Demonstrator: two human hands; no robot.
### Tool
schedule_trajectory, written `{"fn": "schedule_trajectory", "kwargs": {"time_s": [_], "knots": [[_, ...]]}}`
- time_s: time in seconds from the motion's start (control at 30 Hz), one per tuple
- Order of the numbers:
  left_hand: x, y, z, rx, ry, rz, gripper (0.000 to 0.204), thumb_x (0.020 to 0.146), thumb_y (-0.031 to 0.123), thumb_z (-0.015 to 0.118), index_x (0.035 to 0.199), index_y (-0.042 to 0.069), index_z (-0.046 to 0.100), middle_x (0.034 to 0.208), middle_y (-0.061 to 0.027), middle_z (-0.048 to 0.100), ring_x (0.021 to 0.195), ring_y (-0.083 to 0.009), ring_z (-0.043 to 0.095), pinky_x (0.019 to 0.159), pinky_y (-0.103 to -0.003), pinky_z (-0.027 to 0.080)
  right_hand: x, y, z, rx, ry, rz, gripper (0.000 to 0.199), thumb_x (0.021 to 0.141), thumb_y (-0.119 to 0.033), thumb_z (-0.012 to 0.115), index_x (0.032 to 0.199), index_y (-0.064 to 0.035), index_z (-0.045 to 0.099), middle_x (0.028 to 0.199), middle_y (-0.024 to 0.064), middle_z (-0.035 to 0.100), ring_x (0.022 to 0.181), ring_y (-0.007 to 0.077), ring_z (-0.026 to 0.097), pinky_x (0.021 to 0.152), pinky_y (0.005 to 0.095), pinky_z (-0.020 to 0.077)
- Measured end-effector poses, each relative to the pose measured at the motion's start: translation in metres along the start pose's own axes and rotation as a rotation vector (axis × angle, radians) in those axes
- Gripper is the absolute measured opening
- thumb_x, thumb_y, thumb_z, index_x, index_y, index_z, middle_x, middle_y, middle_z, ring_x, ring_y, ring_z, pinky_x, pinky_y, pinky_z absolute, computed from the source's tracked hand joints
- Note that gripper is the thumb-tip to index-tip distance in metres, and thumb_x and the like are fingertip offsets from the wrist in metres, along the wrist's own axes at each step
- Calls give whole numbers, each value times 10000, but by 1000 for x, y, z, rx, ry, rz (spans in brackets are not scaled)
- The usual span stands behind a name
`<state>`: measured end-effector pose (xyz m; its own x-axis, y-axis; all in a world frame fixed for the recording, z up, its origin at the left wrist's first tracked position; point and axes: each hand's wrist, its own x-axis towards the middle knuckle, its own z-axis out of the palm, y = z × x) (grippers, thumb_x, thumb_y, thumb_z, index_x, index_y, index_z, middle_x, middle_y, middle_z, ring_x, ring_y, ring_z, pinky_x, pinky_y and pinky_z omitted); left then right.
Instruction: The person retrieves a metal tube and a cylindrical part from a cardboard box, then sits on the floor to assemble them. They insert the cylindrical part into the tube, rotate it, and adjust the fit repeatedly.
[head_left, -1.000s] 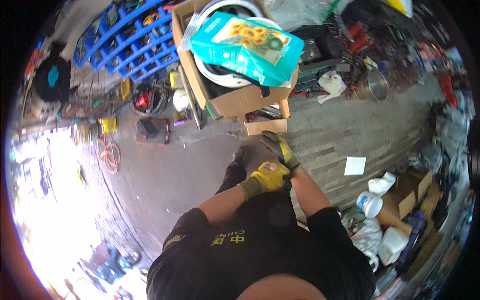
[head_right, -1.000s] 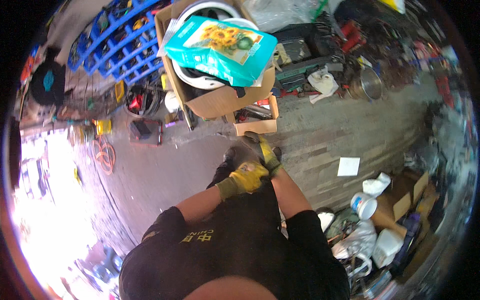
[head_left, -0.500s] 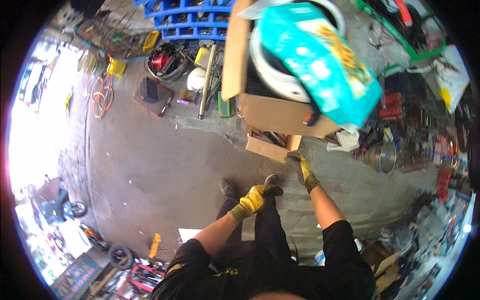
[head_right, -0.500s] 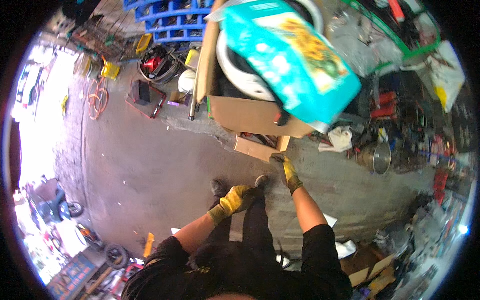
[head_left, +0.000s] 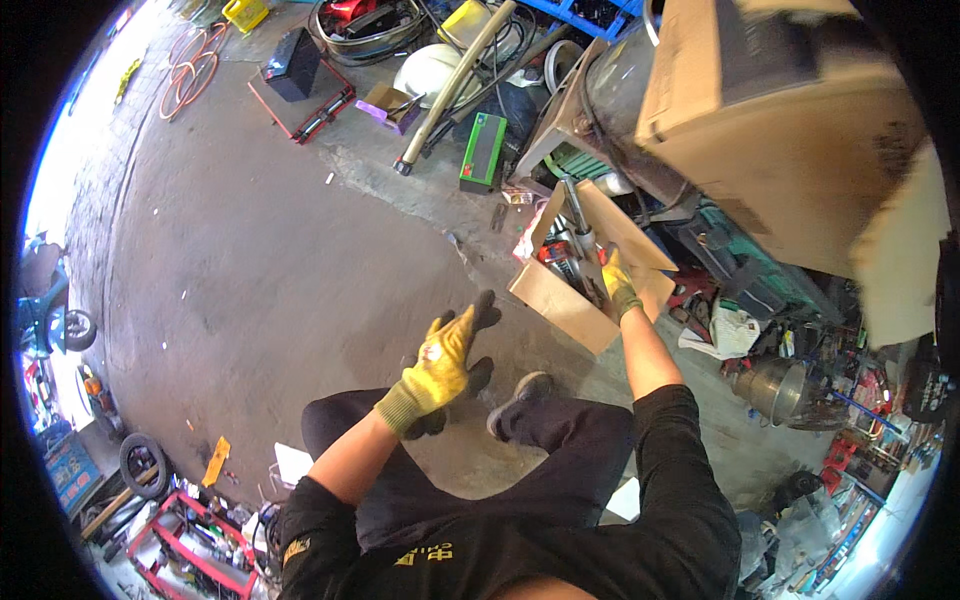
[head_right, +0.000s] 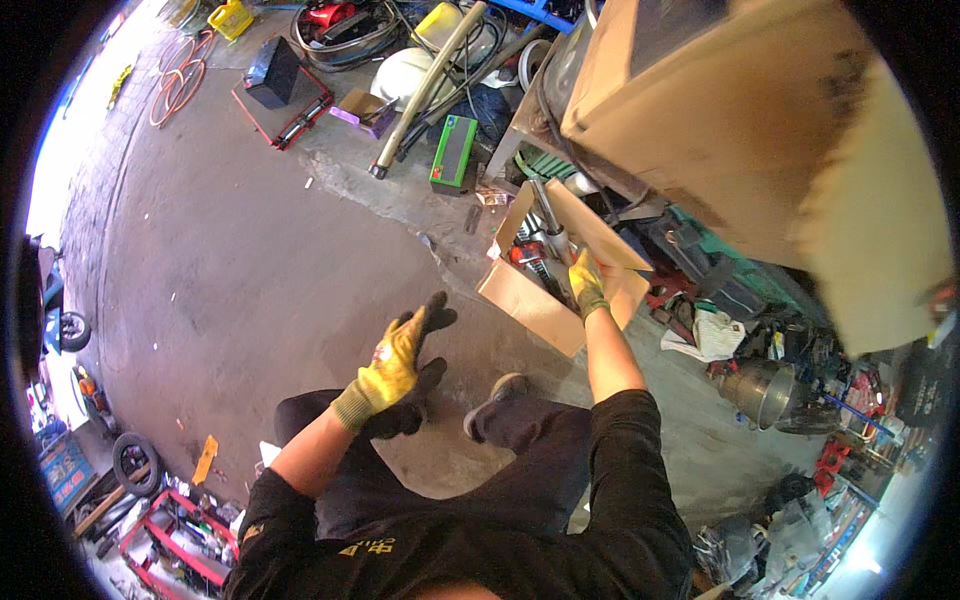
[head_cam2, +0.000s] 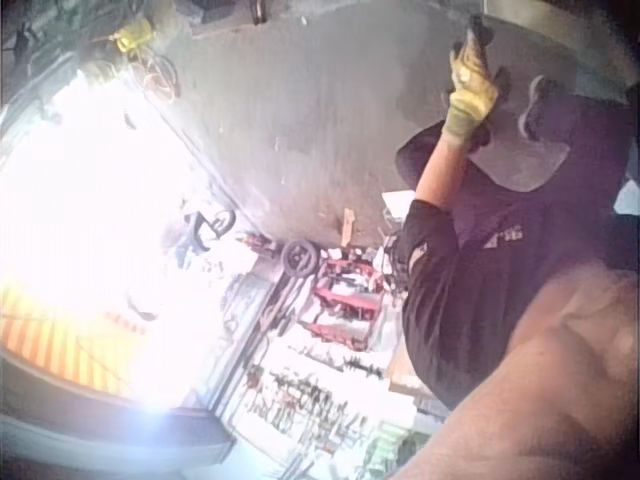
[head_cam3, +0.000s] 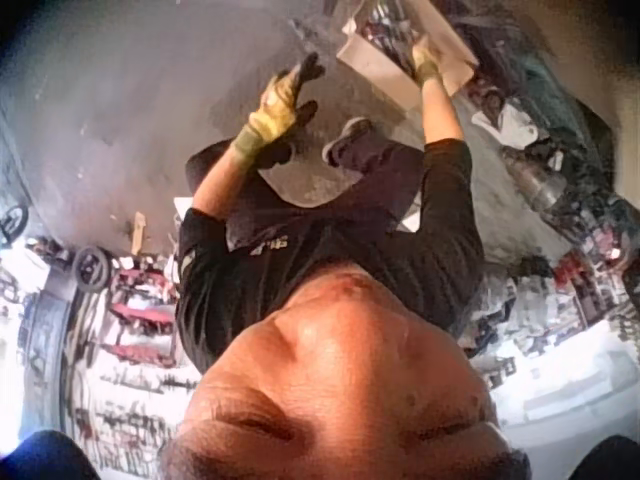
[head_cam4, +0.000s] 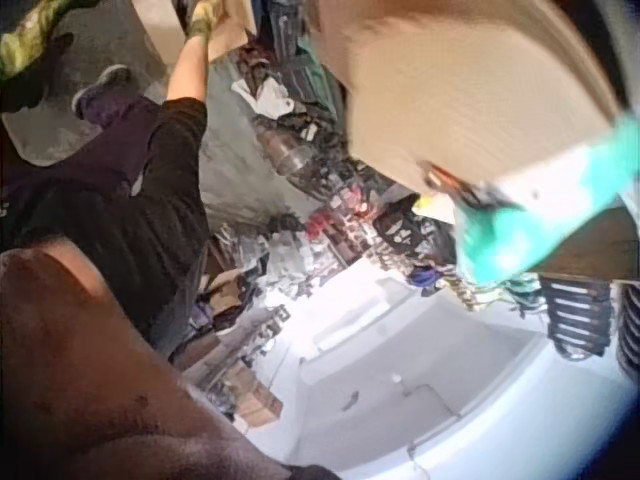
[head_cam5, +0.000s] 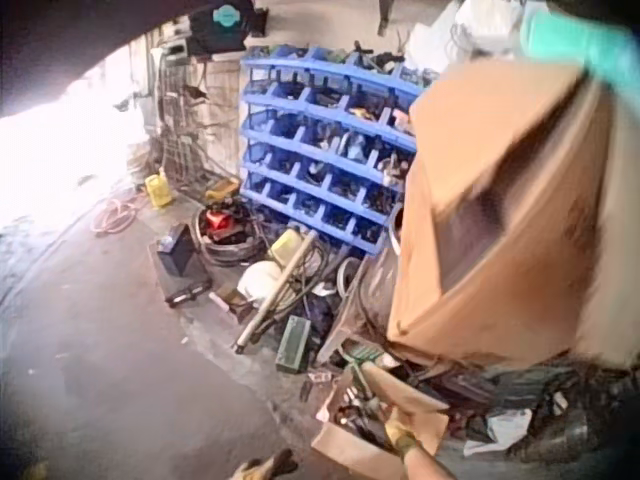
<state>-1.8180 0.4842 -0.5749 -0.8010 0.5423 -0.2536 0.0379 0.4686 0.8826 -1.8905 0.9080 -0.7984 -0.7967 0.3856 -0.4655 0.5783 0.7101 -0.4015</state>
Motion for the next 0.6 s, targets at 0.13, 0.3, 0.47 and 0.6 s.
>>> {"fn": "schedule_trajectory", "kwargs": {"time_s": [0.13,0.3,0.47,0.6], "knots": [[30,-52,2,71,217,45,1008,855,322,847,1643,72,271,1463,-148,625,1409,-301,555,1238,-595,228,56,24,46,-9,136,-137,702,864,-512,778,1317,-21,562,1328,310,637,1173,489,642,993,537,503],[79,-78,8,426,317,456,654,918,392,745,1384,-35,575,1256,-217,695,1190,-388,660,1088,-550,440,89,12,70,-7,257,-104,630,819,-501,799,1186,-14,646,1213,295,699,1144,466,672,952,526,532],[82,6,6,923,23,714,478,919,326,652,1267,-2,642,1099,-184,725,993,-339,694,978,-455,504,67,29,50,-93,279,-111,565,821,-492,780,1153,-44,695,1127,272,731,1110,465,682,938,518,540],[36,85,11,1055,-47,984,446,891,298,658,1234,13,662,1089,-161,716,957,-310,680,926,-424,520,-18,-5,5,-53,113,-131,390,912,-361,716,1146,-49,712,1118,204,744,1082,354,712,952,410,548]]}}
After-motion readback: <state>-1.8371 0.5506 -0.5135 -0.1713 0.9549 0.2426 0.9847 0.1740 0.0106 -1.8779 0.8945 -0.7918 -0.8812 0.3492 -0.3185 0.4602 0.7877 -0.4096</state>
